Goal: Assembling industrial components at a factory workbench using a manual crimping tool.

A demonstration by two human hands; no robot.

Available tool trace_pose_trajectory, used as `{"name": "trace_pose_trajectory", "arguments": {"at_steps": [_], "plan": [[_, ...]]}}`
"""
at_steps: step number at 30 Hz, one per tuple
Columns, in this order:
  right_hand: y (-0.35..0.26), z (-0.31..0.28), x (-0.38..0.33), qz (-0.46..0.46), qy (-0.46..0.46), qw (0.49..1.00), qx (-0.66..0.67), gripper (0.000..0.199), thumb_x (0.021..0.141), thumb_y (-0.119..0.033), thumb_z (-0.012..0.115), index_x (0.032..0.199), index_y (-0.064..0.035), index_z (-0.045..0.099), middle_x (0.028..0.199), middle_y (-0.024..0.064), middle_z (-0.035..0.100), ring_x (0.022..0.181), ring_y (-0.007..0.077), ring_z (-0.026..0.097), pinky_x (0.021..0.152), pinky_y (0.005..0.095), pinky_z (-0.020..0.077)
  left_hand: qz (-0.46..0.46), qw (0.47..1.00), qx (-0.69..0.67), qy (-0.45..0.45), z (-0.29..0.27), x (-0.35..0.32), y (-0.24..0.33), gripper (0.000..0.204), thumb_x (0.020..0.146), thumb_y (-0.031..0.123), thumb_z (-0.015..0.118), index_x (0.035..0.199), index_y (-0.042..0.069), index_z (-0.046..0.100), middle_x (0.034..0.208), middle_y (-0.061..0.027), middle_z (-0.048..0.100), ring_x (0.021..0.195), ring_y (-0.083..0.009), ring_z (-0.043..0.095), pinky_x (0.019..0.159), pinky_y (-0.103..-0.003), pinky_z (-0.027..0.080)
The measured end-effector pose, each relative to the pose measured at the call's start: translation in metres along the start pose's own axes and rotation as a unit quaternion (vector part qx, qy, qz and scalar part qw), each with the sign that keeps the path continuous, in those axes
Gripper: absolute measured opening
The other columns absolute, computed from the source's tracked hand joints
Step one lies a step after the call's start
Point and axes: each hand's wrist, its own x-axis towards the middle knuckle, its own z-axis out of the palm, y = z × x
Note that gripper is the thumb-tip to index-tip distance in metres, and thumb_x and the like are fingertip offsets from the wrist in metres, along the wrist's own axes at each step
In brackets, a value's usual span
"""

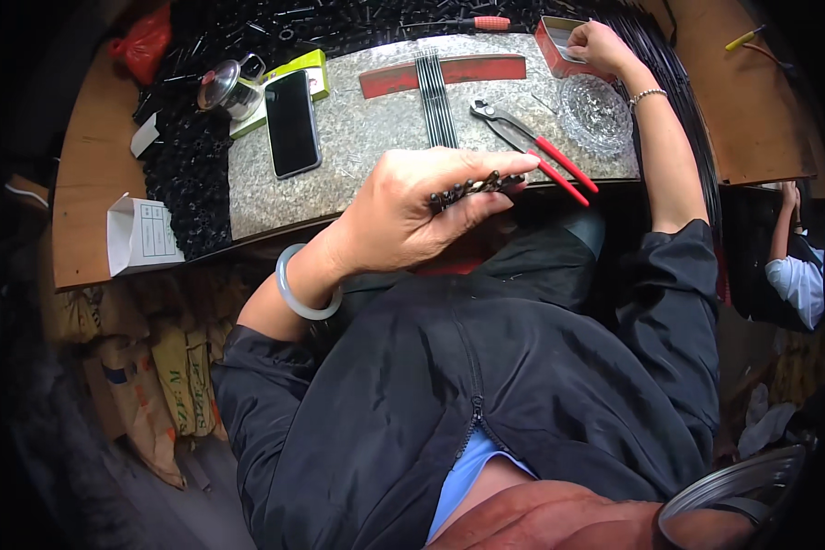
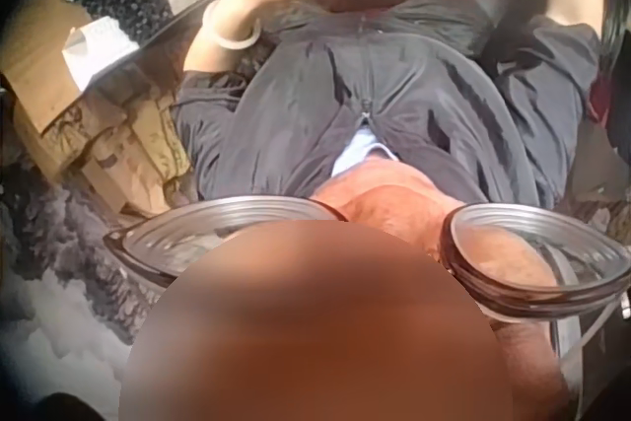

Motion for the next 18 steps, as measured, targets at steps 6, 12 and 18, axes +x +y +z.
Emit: {"name": "trace_pose_trajectory", "arguments": {"at_steps": [6, 12, 18], "plan": [[-0.012, -0.002, -0.004, 0.021, 0.043, 0.998, -0.047, 0.017, 0.075, -0.014, 0.065, 0.084, -0.0001, 0.062, 0.074, 0.0130, 0.063, 0.066, 0.0229, 0.059, 0.063, 0.0329, 0.0472, -0.015, 1.000, -0.017, 0.017, 0.002, 0.000, 0.016, 0.035, 0.080, 0.001, 0.059, 0.114, 0.000, 0.056, 0.091, -0.0125, 0.066, 0.085, -0.0215, 0.065, 0.074, -0.028, 0.049], [-0.063, -0.042, -0.060, -0.011, 0.242, 0.967, 0.080, 0.013, 0.087, -0.017, 0.053, 0.094, -0.0056, 0.052, 0.093, 0.0100, 0.055, 0.088, 0.0275, 0.058, 0.077, 0.0369, 0.0456, 0.005, 0.999, 0.015, -0.029, 0.004, 0.006, 0.015, 0.036, 0.078, -0.001, 0.059, 0.114, 0.002, 0.057, 0.090, -0.0121, 0.066, 0.085, -0.0222, 0.065, 0.074, -0.029, 0.050], [-0.184, -0.062, -0.180, -0.279, 0.178, 0.887, 0.321, 0.011, 0.081, 0.008, 0.047, 0.089, 0.0032, 0.052, 0.079, 0.0067, 0.048, 0.068, 0.0110, 0.039, 0.060, 0.0201, 0.0320, 0.026, 0.999, 0.045, -0.007, 0.006, -0.002, 0.017, 0.030, 0.078, -0.001, 0.060, 0.108, 0.002, 0.060, 0.086, -0.0113, 0.066, 0.079, -0.0229, 0.065, 0.070, -0.028, 0.051]]}}
